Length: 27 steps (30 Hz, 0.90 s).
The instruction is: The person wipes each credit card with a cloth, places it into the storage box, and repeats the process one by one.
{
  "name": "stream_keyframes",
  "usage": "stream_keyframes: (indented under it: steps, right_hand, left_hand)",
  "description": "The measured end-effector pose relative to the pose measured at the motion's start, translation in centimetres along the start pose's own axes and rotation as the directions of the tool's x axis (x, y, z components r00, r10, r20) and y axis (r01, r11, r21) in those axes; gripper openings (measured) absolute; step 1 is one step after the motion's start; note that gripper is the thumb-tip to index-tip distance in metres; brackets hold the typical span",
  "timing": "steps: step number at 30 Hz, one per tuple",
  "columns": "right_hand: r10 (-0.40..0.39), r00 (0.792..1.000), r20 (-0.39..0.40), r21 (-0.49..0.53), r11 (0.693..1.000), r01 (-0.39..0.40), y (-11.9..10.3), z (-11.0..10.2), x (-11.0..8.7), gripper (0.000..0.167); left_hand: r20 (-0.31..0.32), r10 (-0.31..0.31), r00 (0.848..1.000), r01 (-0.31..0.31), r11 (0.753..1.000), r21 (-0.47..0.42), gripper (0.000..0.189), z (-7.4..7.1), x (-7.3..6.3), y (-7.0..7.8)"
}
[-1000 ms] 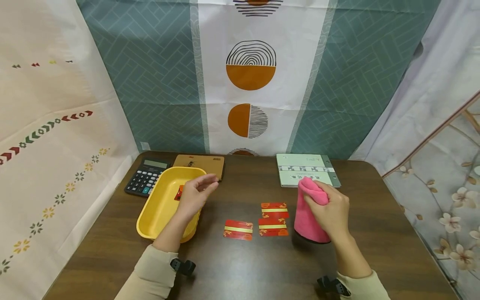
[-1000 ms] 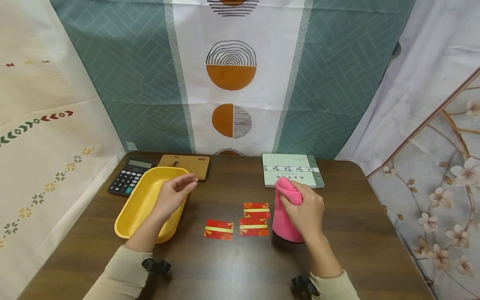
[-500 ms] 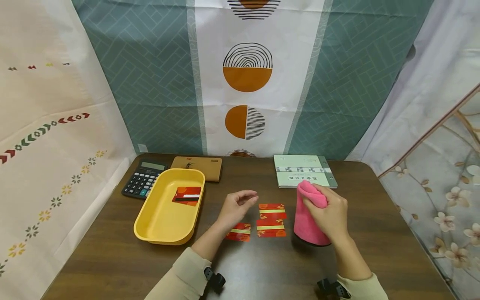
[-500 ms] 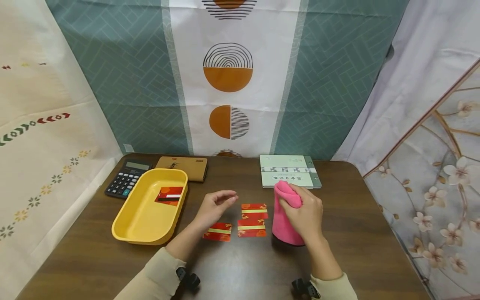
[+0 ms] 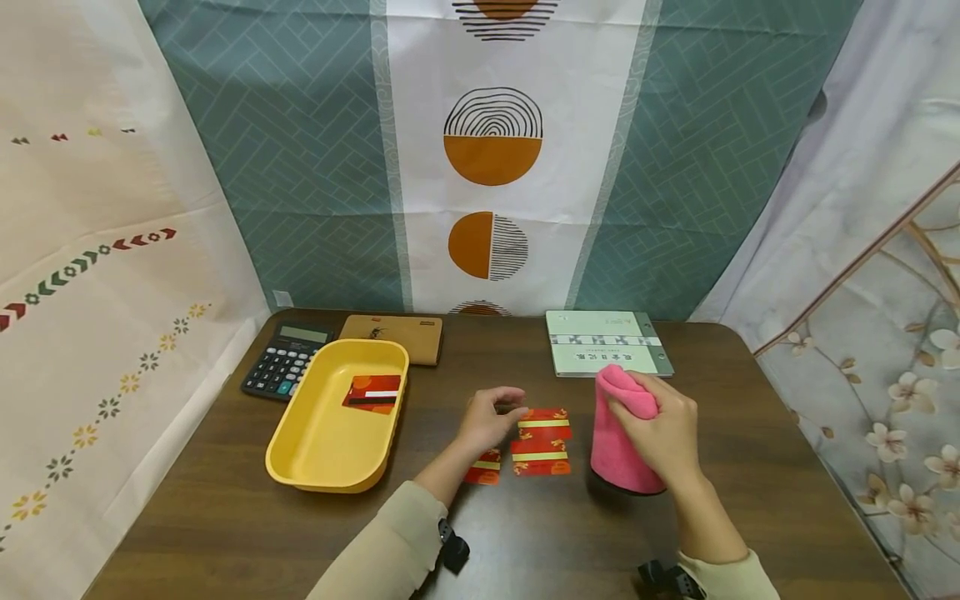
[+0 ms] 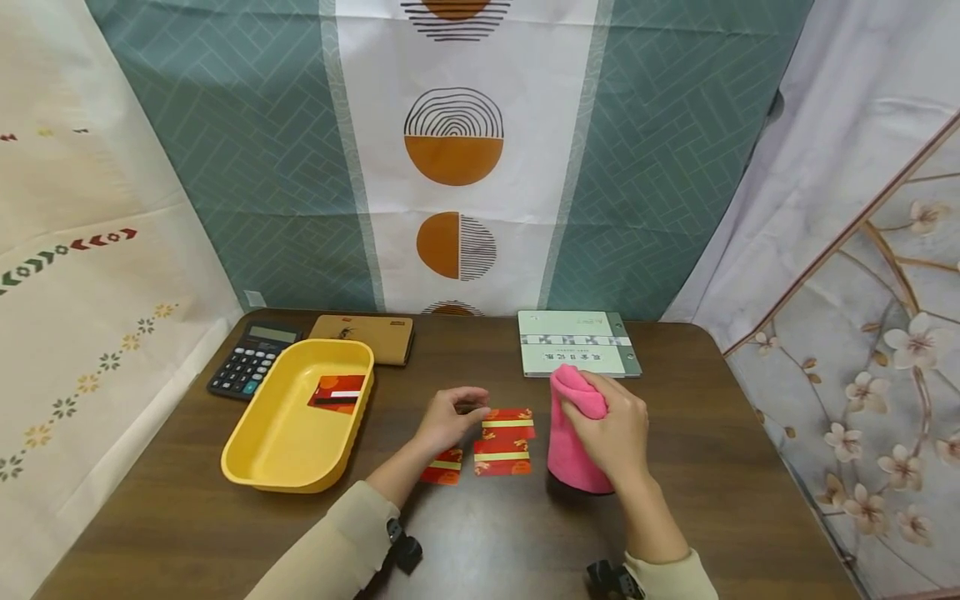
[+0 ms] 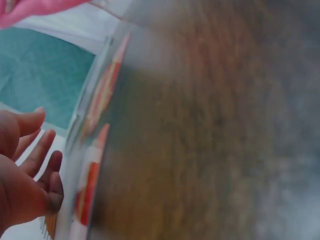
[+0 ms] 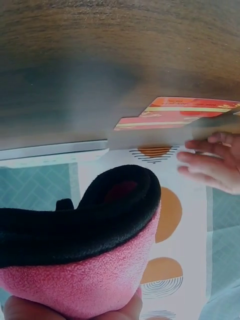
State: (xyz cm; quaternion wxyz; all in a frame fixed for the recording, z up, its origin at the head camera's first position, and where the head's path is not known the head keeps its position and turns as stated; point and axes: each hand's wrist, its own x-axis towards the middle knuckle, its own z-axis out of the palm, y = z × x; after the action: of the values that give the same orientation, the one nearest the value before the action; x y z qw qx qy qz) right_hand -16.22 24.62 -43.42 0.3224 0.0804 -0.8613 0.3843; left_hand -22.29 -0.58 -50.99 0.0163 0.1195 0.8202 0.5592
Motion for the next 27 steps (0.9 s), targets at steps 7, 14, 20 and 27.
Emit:
stream_keyframes:
  steps: [7,14,20,27]
  right_hand:
    - [-0.002,1.000,0.010,0.006,1.000,0.002,0.1,0.0,0.0,0.041]
    - [-0.005,1.000,-0.004,0.003,1.000,0.005,0.2,-0.1,0.1,0.040]
    - [0.005,1.000,0.002,0.000,1.000,-0.005,0.4,-0.2,0.0,0.041]
    - [0.020,1.000,0.009,0.021,1.000,-0.020,0.5,0.1,-0.4,0.043]
  left_hand:
    - [-0.029,0.007,1.000,0.002,0.955,0.298,0.032,0.9,1.0,-0.8]
    - [-0.016,0.041,0.999,-0.036,0.973,0.227,0.038,0.0,1.4,-1.4]
    - [0.186,0.103,0.977,-0.150,0.953,0.264,0.065,-1.1,1.6,-1.9]
    - [0.260,0.083,0.962,-0.174,0.919,0.353,0.064,-1.5,1.5,-1.7]
